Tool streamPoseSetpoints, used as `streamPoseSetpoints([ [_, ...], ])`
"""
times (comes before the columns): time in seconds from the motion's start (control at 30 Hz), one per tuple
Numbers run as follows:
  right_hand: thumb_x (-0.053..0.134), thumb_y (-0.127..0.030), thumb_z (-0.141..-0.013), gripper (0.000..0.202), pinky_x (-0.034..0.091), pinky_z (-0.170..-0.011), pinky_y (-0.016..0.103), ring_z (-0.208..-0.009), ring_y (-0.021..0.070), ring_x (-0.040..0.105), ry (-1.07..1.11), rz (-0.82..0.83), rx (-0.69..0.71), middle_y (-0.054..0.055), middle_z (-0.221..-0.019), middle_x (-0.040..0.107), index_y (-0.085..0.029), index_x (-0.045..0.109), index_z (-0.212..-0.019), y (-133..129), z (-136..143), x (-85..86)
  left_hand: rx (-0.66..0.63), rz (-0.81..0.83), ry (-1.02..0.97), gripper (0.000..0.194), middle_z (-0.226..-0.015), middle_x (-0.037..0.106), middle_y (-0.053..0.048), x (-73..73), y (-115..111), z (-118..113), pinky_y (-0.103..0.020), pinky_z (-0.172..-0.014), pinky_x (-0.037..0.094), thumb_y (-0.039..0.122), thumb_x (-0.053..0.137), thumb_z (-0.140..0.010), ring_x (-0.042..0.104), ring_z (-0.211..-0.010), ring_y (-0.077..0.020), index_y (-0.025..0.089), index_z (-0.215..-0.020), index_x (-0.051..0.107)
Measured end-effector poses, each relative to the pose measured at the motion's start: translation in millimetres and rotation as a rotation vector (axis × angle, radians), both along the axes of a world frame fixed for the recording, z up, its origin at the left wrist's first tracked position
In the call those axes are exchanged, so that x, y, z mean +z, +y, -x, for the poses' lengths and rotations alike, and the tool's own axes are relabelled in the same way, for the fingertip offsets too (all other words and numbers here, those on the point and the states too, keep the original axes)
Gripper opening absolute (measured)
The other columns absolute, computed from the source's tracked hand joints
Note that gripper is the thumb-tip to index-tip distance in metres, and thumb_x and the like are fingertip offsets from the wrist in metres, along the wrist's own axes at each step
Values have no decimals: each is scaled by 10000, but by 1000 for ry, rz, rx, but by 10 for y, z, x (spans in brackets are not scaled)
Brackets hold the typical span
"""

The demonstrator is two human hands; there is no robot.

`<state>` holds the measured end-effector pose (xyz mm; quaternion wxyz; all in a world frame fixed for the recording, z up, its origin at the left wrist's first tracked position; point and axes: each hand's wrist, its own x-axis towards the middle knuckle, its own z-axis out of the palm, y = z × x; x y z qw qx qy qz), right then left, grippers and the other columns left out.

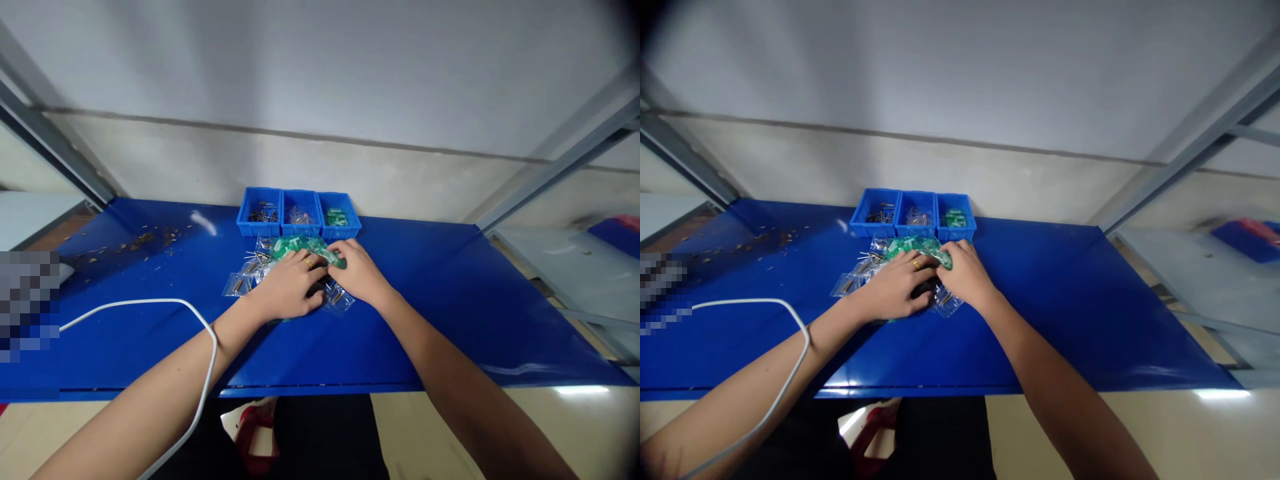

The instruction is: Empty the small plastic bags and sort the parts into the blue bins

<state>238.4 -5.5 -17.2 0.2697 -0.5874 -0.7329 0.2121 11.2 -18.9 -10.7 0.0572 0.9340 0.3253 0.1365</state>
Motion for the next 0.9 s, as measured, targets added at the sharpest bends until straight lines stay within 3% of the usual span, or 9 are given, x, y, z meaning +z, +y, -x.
streamPoseSetpoints([
  [0.3, 814, -102, -900, 655, 568, -1223, 490, -1340, 331, 705, -76, 131, -2, 167, -1495, 649, -198, 701, -1538, 34, -72, 86, 59, 2, 8, 616, -1506, 748, -229, -39, 14, -54, -600, -1131, 554, 441, 705, -1072, 681, -1319, -435, 127, -1602, 700],
  [0.57, 769, -85, -950, 303, 571, -1019, 399, -912, 206, 669, -55, 11, -74, 73, -1192, 733, -204, 801, -1227, 97, -67, -5, 80, -24, 73, 691, -1541, 732, -229, 6, 53, -66, -573, -1162, 541, 593, 741, -1095, 677, -1345, -438, 132, -1607, 692],
  [0.77, 774, -88, -943, 236, 552, -927, 367, -818, 175, 628, -40, -3, -82, 47, -1158, 746, -219, 804, -1137, 112, -71, -25, 87, -24, 196, 739, -1494, 740, -253, 161, 72, -198, -542, -1188, 558, 633, 710, -1132, 696, -1366, -445, 46, -1582, 706],
  [0.9, 769, -81, -932, 237, 558, -915, 363, -813, 174, 639, -14, 14, -83, 38, -1116, 743, -217, 809, -1122, 119, -70, 8, 115, -3, 223, 723, -1460, 745, -269, 190, 112, -318, -518, -1065, 629, 636, 722, -1141, 724, -1359, -453, 37, -1545, 705],
])
